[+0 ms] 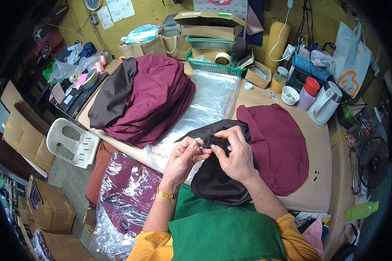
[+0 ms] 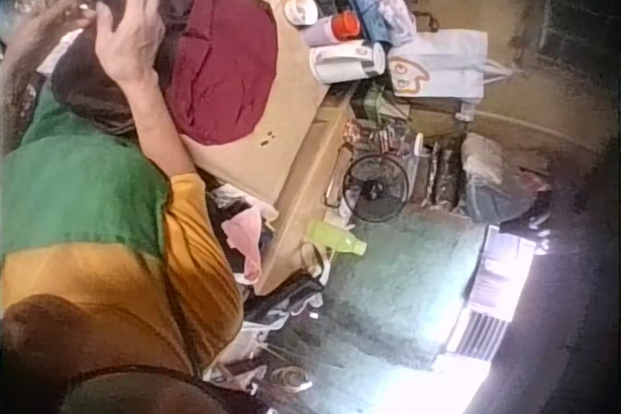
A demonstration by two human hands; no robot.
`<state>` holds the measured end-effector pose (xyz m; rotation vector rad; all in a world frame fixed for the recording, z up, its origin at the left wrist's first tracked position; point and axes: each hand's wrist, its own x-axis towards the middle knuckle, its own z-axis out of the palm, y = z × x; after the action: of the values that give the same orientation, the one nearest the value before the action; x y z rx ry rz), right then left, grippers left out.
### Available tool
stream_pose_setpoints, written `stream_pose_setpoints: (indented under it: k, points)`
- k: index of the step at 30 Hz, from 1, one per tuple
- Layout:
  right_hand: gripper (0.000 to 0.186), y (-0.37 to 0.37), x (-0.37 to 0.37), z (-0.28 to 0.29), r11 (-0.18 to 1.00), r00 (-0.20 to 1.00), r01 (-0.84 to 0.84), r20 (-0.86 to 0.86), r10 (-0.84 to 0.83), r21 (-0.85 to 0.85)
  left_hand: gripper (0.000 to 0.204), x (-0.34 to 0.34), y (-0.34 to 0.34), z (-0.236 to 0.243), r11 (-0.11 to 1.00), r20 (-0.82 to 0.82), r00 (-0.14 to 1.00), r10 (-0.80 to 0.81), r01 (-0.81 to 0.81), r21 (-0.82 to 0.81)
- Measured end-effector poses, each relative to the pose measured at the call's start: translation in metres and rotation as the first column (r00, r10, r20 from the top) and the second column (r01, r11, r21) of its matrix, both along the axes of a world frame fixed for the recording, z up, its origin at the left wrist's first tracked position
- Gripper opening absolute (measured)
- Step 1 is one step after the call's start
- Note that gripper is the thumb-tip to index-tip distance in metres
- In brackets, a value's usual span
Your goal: The person arranges fabric pieces on a table, trims loose threads from the fabric using thread snips, and turns and folds the items.
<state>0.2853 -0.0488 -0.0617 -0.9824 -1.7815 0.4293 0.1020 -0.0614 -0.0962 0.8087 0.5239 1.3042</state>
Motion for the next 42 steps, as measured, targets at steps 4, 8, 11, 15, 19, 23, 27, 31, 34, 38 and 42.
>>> stream_pose_setpoints:
  k: [4, 8, 11, 15, 19, 23, 27, 31, 34, 38, 42]
  points:
    - [0.029, -0.011, 0.0, 0.011, 0.97, 0.967, 0.005, 0.247, -0.066, 0.242, 0.019, 0.0, 0.0, 0.001, 0.998, -0.026, 0.998, 0.056, -0.056, -0.007]
    - [0.026, -0.017, -0.004, 0.021, 0.947, 0.936, 0.042, 0.319, -0.149, 0.319, 0.019, 0.004, -0.003, 0.005, 0.999, -0.048, 0.998, 0.048, -0.047, 0.023]
    - [0.025, -0.016, -0.005, 0.021, 0.928, 0.921, 0.056, 0.34, -0.19, 0.367, 0.019, 0.008, -0.006, 0.01, 0.996, -0.11, 0.99, 0.086, -0.085, 0.014]
    - [0.026, -0.009, -0.006, 0.006, 0.937, 0.932, 0.043, 0.325, -0.164, 0.348, 0.016, 0.005, -0.007, 0.007, 0.998, -0.113, 0.991, 0.07, -0.069, 0.013]
    - [0.031, 0.03, -0.009, -0.026, 0.993, 0.994, 0.086, -0.056, -0.091, -0.085, 0.027, 0.0, 0.003, -0.016, 0.97, -0.76, 0.603, 0.243, -0.155, 0.187]
    - [0.031, 0.081, 0.026, -0.118, 0.956, 0.967, 0.232, 0.148, -0.207, -0.178, 0.03, -0.025, 0.016, -0.052, 0.881, -0.897, 0.007, 0.442, -0.192, 0.433]
    - [0.026, 0.087, 0.043, -0.129, 0.919, 0.927, 0.363, 0.163, -0.339, -0.152, 0.034, -0.075, 0.006, -0.068, 0.808, -0.907, 0.014, 0.421, -0.461, 0.368]
    - [0.029, 0.096, 0.051, -0.135, 0.882, 0.9, 0.428, 0.176, -0.398, -0.197, 0.031, -0.082, 0.018, -0.079, 0.736, -0.832, 0.063, 0.551, -0.507, 0.449]
    - [0.029, 0.097, 0.053, -0.138, 0.883, 0.907, 0.412, 0.193, -0.375, -0.222, 0.051, -0.02, 0.024, -0.076, 0.842, -0.802, 0.404, 0.44, -0.497, 0.211]
    - [0.029, 0.101, 0.069, -0.129, 0.865, 0.885, 0.448, 0.25, -0.393, -0.227, 0.048, 0.002, 0.026, -0.074, 0.883, -0.904, 0.058, 0.424, -0.245, 0.399]
    - [0.03, 0.112, 0.115, -0.136, 0.834, 0.85, 0.52, 0.213, -0.482, -0.185, 0.027, -0.024, 0.02, -0.07, 0.988, -0.919, 0.366, 0.147, -0.099, 0.119]
